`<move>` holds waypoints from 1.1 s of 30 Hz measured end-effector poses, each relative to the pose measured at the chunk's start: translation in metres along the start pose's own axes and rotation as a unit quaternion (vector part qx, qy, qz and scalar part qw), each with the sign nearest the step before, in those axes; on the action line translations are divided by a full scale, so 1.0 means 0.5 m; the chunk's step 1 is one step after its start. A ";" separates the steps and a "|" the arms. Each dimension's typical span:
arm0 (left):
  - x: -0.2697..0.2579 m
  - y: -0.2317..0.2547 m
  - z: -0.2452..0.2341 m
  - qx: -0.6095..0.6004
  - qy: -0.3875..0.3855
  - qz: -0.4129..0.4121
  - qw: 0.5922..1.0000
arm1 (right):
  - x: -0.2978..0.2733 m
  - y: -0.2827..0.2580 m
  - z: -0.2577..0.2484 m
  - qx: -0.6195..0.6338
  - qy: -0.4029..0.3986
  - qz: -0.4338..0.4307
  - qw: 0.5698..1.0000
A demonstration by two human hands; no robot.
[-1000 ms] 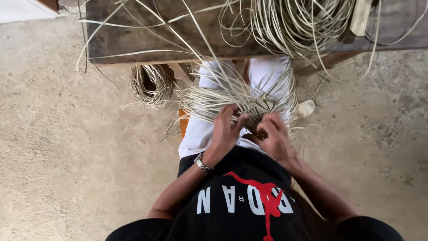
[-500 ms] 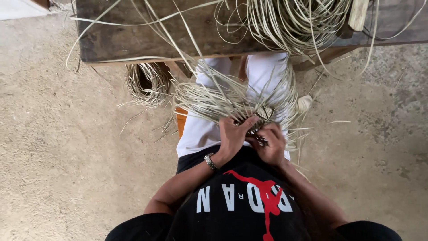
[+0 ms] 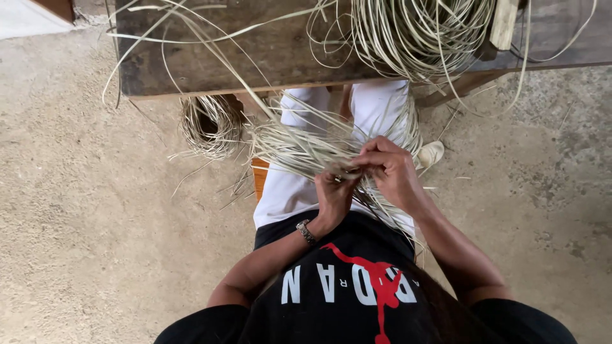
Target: Weaving natural fibers together on a workbench to create a braided structure
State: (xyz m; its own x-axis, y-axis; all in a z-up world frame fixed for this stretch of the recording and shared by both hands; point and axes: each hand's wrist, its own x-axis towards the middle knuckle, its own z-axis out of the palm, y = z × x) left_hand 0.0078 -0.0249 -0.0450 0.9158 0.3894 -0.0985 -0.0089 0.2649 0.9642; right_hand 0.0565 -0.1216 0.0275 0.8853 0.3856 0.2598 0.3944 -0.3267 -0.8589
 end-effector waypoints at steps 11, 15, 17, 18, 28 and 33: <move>0.019 -0.023 -0.012 0.062 -0.074 0.096 0.991 | 0.039 -0.003 -0.029 -0.182 -0.227 -0.042 0.956; 0.020 0.049 -0.007 0.103 -0.108 0.105 0.983 | 0.046 0.018 -0.053 -0.198 -0.256 0.001 0.946; 0.011 0.101 0.015 0.116 -0.098 0.077 0.985 | 0.053 0.010 -0.078 -0.097 -0.268 0.021 0.958; 0.016 0.101 0.011 0.118 -0.101 0.077 0.985 | 0.056 0.008 -0.082 -0.096 -0.265 0.023 0.959; 0.031 0.091 -0.008 0.057 -0.145 -0.026 0.987 | 0.058 0.003 -0.072 -0.004 -0.241 0.105 0.965; 0.047 0.040 -0.025 0.035 -0.167 0.045 0.984 | 0.052 0.016 -0.062 0.024 -0.180 0.044 0.982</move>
State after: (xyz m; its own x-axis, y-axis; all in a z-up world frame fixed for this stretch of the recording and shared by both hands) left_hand 0.0242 0.0003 -0.0310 0.9936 0.0939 0.0629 -0.0788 0.1766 0.9811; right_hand 0.0906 -0.1411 0.0410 0.7670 0.6414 0.0186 0.3015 -0.3346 -0.8928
